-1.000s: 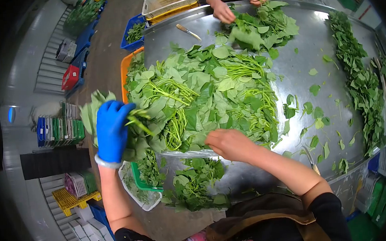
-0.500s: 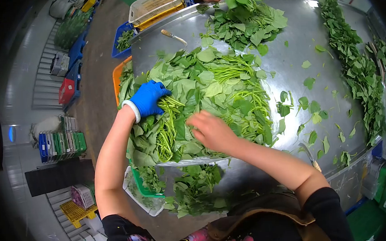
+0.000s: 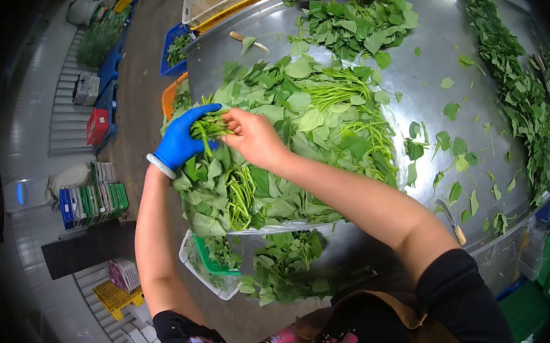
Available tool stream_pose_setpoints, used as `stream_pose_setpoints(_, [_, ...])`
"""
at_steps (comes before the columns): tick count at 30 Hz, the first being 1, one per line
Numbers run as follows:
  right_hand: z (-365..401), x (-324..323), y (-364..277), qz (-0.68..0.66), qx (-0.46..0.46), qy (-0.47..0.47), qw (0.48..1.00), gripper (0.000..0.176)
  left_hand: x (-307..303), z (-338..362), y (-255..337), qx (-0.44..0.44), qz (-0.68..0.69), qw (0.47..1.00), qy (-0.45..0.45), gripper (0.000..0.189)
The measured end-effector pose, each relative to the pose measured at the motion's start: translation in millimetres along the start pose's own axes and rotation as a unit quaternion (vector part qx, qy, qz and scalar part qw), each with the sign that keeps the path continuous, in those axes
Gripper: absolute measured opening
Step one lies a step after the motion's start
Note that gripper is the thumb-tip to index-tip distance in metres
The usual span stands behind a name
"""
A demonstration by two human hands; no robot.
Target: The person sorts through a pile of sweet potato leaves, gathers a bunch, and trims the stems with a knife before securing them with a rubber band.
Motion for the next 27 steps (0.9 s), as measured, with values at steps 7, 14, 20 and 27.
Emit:
stream_pose_setpoints(7, [47, -44, -85, 0.069, -0.084, -0.055, 0.993, 0.034, -118, 113, -37, -0.024, 0.035, 0.937, 0.348, 0.027])
stream_pose_setpoints(14, [223, -186, -30, 0.245, 0.079, 0.065, 0.964, 0.011, -101, 206, -19, 0.252, 0.635, 0.705, 0.19, 0.05])
stream_pose_setpoints(20, [382, -251, -29, 0.6, 0.155, 0.03, 0.785, 0.044, -21, 203, 34, 0.208, 0.603, 0.719, 0.276, 0.034])
stream_pose_setpoints(27, [505, -326, 36, 0.641, 0.304, 0.077, 0.7, 0.055, 111, 136, 119, 0.218, 0.665, 0.694, 0.17, 0.021])
Point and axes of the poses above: each hand's wrist, its own z-axis away from the middle knuckle, its own x-axis out of the palm, y = z × x, the point moved 9 cm from there along -z, towards the middle knuckle, and after that the axes turned 5 degrees about -y, right-handed, at the moved point
